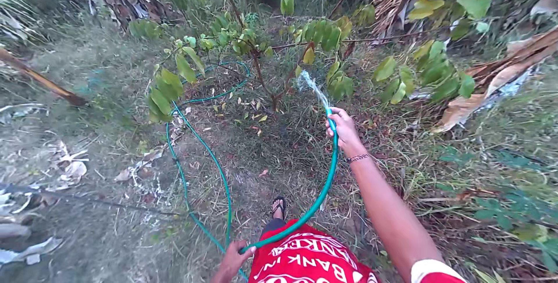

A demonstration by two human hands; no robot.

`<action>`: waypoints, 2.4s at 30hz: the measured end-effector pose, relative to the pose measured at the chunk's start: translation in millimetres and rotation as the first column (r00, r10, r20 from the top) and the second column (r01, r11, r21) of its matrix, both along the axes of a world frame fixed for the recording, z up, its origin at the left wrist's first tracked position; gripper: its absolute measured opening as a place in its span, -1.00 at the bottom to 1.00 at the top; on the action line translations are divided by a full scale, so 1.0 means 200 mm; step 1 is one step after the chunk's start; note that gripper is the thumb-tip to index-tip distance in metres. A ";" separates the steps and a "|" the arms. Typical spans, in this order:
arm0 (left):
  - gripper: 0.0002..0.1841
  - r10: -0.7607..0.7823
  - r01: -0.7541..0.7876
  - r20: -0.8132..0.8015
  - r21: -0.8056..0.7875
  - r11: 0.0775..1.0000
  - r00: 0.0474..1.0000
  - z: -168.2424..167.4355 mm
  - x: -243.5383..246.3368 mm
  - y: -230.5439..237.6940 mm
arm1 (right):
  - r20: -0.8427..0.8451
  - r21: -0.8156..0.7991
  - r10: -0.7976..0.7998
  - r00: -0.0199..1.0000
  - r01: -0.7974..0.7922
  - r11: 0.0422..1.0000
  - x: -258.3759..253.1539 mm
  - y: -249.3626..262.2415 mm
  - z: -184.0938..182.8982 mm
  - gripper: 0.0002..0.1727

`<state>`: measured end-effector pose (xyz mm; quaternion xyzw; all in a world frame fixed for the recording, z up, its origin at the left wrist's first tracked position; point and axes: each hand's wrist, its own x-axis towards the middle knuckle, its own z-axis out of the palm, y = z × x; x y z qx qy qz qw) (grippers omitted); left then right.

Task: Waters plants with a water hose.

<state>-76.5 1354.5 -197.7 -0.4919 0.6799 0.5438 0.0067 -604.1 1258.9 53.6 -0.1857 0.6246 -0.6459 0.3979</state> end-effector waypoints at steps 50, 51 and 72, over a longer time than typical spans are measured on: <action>-0.28 0.167 -0.117 0.065 -0.470 0.875 0.984 0.47 0.00 -0.50 | 0.101 -0.058 0.036 0.994 -0.030 0.998 -0.09 -0.27 0.01 -0.69; -0.27 0.163 -0.117 0.054 -0.488 0.865 0.985 0.46 0.01 -0.51 | 0.115 -0.039 0.043 0.993 -0.038 0.998 -0.11 -0.30 -0.01 -0.68; -0.49 -0.240 0.205 -0.119 -0.245 0.947 0.964 0.77 -0.40 -0.93 | 0.311 0.101 0.258 0.915 -0.301 0.948 0.20 -1.43 -0.43 -0.86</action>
